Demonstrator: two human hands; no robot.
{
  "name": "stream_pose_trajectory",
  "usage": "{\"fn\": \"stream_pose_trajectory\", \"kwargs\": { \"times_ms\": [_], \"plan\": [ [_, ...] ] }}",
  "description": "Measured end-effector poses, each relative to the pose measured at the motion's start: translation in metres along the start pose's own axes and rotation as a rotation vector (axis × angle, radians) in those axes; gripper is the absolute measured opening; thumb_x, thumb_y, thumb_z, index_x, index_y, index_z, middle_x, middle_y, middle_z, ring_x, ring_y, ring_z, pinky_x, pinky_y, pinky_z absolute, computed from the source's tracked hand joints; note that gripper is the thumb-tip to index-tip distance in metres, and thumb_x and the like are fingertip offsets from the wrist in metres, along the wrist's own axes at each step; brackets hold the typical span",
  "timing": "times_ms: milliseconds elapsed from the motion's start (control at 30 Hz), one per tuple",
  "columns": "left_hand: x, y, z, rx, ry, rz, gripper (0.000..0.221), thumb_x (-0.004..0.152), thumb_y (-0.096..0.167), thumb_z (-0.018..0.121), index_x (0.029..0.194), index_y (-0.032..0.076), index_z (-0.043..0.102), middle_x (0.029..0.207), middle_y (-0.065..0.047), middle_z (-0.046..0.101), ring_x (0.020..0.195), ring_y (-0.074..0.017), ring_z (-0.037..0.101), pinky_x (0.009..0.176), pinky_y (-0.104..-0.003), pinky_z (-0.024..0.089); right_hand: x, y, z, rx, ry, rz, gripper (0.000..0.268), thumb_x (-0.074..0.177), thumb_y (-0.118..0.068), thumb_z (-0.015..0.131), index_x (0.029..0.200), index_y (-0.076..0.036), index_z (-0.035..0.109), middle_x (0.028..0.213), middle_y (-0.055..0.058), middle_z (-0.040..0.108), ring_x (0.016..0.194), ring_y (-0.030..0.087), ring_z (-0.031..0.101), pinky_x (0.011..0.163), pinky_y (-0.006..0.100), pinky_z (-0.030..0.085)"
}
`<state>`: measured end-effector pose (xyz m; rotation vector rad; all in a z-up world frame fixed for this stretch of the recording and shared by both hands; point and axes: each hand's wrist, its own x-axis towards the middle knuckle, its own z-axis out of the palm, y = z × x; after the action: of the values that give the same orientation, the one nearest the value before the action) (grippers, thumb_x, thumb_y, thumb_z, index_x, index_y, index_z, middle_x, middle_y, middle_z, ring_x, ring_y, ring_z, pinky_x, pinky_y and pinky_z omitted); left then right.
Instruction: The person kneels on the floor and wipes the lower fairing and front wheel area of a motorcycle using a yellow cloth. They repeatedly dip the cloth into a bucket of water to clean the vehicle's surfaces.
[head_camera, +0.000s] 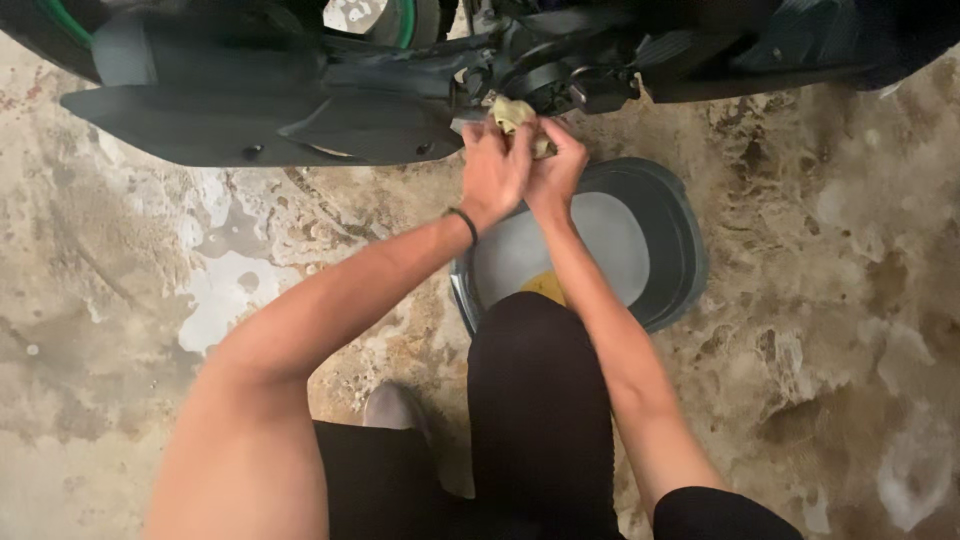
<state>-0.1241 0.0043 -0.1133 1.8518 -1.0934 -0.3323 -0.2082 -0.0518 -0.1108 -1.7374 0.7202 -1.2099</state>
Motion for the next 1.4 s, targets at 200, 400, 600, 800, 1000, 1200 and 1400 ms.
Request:
{"fn": "stream_pose_trajectory", "kwargs": {
  "times_ms": [200, 400, 600, 800, 1000, 1200, 1400],
  "plan": [
    [-0.011, 0.056, -0.05, -0.183, 0.071, 0.118, 0.065, 0.105, 0.04, 0.053, 0.149, -0.006, 0.039, 0.125, -0.024, 0.049, 0.105, -0.0423, 0.064, 0.088, -0.047, 0.056, 0.003, -0.023, -0.002, -0.057, 0.128, -0.125, 0.02, 0.093, -0.012, 0.077, 0.105, 0.003, 0.07, 0.093, 0.002, 0.069, 0.086, 0.009, 0.065, 0.072, 0.025, 0.055],
    [-0.013, 0.064, -0.054, -0.203, -0.004, 0.013, 0.055, 0.106, 0.037, 0.047, 0.145, 0.0, 0.042, 0.129, -0.024, 0.047, 0.098, -0.0387, 0.067, 0.082, -0.045, 0.057, 0.005, -0.024, 0.003, -0.156, 0.191, -0.158, 0.014, 0.098, -0.009, 0.072, 0.107, 0.002, 0.071, 0.092, 0.005, 0.067, 0.084, 0.015, 0.063, 0.074, 0.03, 0.053],
    [-0.022, 0.03, -0.026, -0.326, 0.147, 0.132, 0.041, 0.114, 0.031, 0.041, 0.139, 0.0, 0.049, 0.136, -0.026, 0.046, 0.126, -0.0441, 0.051, 0.107, -0.049, 0.047, 0.003, -0.024, 0.004, -0.285, 0.099, -0.267, 0.014, 0.092, -0.006, 0.073, 0.104, 0.002, 0.074, 0.083, 0.01, 0.061, 0.073, 0.022, 0.063, 0.067, 0.034, 0.05],
    [-0.018, 0.003, -0.006, -0.288, 0.131, 0.096, 0.038, 0.114, 0.028, 0.038, 0.132, -0.002, 0.052, 0.133, -0.023, 0.053, 0.123, -0.0428, 0.044, 0.109, -0.05, 0.039, 0.004, -0.009, 0.011, -0.294, 0.06, -0.238, 0.016, 0.089, -0.006, 0.077, 0.103, 0.002, 0.075, 0.088, 0.01, 0.069, 0.078, 0.024, 0.07, 0.072, 0.034, 0.055],
    [-0.017, -0.032, 0.023, -0.245, 0.121, -0.028, 0.039, 0.11, 0.029, 0.043, 0.131, -0.003, 0.051, 0.127, -0.025, 0.054, 0.122, -0.0443, 0.046, 0.105, -0.05, 0.041, -0.001, 0.022, 0.012, -0.237, 0.031, -0.155, 0.021, 0.083, -0.001, 0.077, 0.103, 0.004, 0.074, 0.091, 0.011, 0.072, 0.084, 0.023, 0.072, 0.076, 0.034, 0.056],
    [-0.008, -0.075, 0.056, 0.11, -0.233, -0.111, 0.036, 0.103, 0.027, 0.045, 0.124, 0.002, 0.057, 0.122, -0.027, 0.061, 0.116, -0.0449, 0.054, 0.103, -0.051, 0.043, -0.015, 0.064, 0.001, -0.345, 0.009, 0.085, 0.025, 0.08, -0.003, 0.082, 0.102, 0.005, 0.074, 0.093, 0.01, 0.075, 0.086, 0.022, 0.073, 0.078, 0.035, 0.056],
    [-0.033, -0.029, 0.045, -0.091, 0.01, -0.026, 0.036, 0.101, 0.032, 0.052, 0.117, 0.0, 0.052, 0.115, -0.034, 0.062, 0.105, -0.0514, 0.059, 0.093, -0.054, 0.047, -0.004, 0.03, -0.009, -0.272, -0.039, 0.053, 0.018, 0.092, -0.005, 0.071, 0.109, -0.001, 0.073, 0.106, 0.01, 0.072, 0.102, 0.025, 0.07, 0.089, 0.036, 0.054]
  ]
}}
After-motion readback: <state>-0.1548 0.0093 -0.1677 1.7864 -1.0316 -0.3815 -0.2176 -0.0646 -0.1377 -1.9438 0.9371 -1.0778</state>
